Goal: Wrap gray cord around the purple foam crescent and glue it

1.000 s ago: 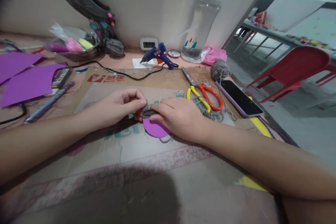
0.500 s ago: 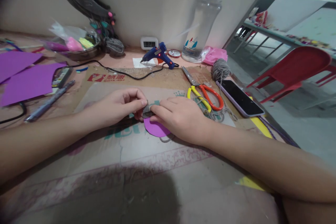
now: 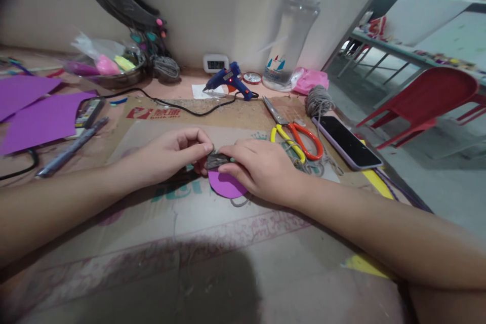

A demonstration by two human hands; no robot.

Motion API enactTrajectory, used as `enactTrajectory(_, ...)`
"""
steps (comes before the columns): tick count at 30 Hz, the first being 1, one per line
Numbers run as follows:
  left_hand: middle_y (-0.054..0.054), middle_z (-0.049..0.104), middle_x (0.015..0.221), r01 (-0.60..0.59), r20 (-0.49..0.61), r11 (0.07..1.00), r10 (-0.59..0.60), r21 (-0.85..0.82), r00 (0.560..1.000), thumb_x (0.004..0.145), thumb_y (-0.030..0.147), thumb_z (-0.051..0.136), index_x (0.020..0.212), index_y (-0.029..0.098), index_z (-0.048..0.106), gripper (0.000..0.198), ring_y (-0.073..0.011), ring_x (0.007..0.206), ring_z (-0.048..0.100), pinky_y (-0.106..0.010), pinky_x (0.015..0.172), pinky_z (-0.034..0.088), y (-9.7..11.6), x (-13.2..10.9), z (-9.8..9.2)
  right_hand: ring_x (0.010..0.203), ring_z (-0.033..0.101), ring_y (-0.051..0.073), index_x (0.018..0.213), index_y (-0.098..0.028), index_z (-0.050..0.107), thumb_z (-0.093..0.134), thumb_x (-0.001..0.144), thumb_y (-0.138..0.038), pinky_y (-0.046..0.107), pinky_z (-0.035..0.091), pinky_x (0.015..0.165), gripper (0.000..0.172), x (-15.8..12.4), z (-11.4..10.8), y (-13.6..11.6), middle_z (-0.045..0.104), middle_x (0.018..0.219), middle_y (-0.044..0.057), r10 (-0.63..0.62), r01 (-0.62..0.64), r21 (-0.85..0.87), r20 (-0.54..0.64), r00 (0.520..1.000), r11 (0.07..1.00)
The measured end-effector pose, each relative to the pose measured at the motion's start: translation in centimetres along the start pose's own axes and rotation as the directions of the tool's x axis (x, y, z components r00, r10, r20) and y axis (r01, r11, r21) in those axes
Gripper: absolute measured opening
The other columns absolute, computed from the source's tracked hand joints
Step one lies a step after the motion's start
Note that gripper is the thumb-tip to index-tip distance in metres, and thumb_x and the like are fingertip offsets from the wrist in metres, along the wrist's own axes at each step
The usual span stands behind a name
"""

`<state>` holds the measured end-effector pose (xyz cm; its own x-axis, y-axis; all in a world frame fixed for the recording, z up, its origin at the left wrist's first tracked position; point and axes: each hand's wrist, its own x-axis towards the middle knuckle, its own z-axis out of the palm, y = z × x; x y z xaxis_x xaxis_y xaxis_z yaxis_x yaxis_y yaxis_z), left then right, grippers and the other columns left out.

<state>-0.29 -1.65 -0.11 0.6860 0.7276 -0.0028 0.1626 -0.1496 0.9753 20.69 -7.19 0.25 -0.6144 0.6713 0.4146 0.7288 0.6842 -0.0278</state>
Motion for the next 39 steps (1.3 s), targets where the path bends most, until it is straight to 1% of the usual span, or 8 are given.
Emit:
enactTrajectory(7,0.003,0.06,0.065,-0.036,-0.073,0.997,0.031,-0.064,0.997,0.092,0.03,0.05,0.084,0.017,0.053,0.015,-0.0094,0.06,0.059,-0.021,0.06,0.046,-0.1,0.0,0.2,0.064,0.057,0.015,0.093,-0.014,0.066,0.062,0.085,-0.048,0.025,0.037,0.059,0.035,-0.1,-0.4,0.5,0.067,0.075,0.004,0.169,-0.163,0.152,-0.028,0.985,0.975)
enactTrajectory(12,0.004,0.055,0.066,-0.071,-0.173,0.996,0.06,-0.058,0.983,0.092,0.031,0.051,0.083,0.018,0.05,0.015,-0.0094,0.061,0.059,-0.022,0.06,0.047,0.1,-0.2,0.2,0.061,0.056,0.013,0.083,-0.017,0.067,0.063,0.086,-0.036,0.024,0.035,0.057,0.02,-0.3,-0.2,0.9,0.065,0.068,0.001,0.187,-0.183,0.143,-0.013,0.982,0.973)
enactTrajectory(18,0.003,0.059,0.071,-0.063,-0.094,0.997,0.067,0.046,0.993,0.087,0.043,0.057,0.088,0.018,0.058,0.025,-0.0107,0.063,0.056,-0.022,0.058,0.044,0.0,-0.4,0.2,0.061,0.055,0.012,0.081,-0.016,0.066,0.061,0.085,-0.026,0.023,0.034,0.057,0.012,-0.3,0.0,1.0,0.064,0.066,0.001,0.153,-0.15,0.091,-0.021,0.988,0.984)
enactTrajectory(25,0.003,0.053,0.06,-0.039,-0.066,0.927,0.069,0.372,0.995,0.087,0.045,0.055,0.067,0.017,0.06,0.034,-0.0108,0.057,0.046,-0.023,0.051,0.032,0.6,-0.6,0.0,0.059,0.054,0.012,0.08,-0.016,0.065,0.059,0.086,-0.027,0.023,0.034,0.057,0.014,-0.6,0.0,1.0,0.062,0.065,0.001,0.154,-0.151,0.107,-0.02,0.988,0.983)
enactTrajectory(30,0.0,0.059,0.069,-0.074,-0.013,0.968,0.079,0.239,0.997,0.091,0.033,0.047,0.082,0.018,0.066,0.026,-0.0135,0.064,0.053,-0.025,0.059,0.039,0.1,-0.2,0.0,0.061,0.055,0.013,0.081,-0.016,0.065,0.058,0.086,-0.025,0.023,0.035,0.058,0.013,-0.4,0.0,1.2,0.064,0.067,0.001,0.174,-0.166,0.135,-0.048,0.984,0.977)
enactTrajectory(34,0.0,0.061,0.072,-0.076,-0.123,0.995,0.083,0.061,0.989,0.091,0.03,0.047,0.101,0.018,0.065,0.023,-0.013,0.065,0.055,-0.025,0.063,0.045,-0.2,0.0,0.1,0.061,0.055,0.012,0.081,-0.016,0.065,0.059,0.086,-0.024,0.022,0.036,0.057,0.011,-0.3,-0.1,1.2,0.064,0.067,0.001,0.191,-0.18,0.178,-0.046,0.98,0.967)
enactTrajectory(37,0.0,0.062,0.073,-0.051,-0.229,0.998,0.056,0.028,0.972,0.091,0.037,0.049,0.095,0.017,0.062,0.024,-0.0125,0.063,0.056,-0.024,0.062,0.045,0.0,-0.1,0.0,0.06,0.054,0.012,0.081,-0.016,0.065,0.059,0.086,-0.026,0.022,0.035,0.057,0.013,-0.3,-0.1,1.1,0.063,0.067,0.001,0.177,-0.166,0.179,-0.046,0.983,0.97)
enactTrajectory(39,0.0,0.063,0.073,-0.037,-0.202,0.996,0.052,0.078,0.978,0.09,0.042,0.051,0.086,0.018,0.062,0.027,-0.0127,0.065,0.057,-0.024,0.062,0.044,0.3,-0.2,0.0,0.06,0.054,0.012,0.081,-0.016,0.065,0.058,0.087,-0.027,0.022,0.035,0.057,0.014,-0.3,-0.2,1.1,0.063,0.066,0.001,0.174,-0.164,0.176,-0.041,0.984,0.971)
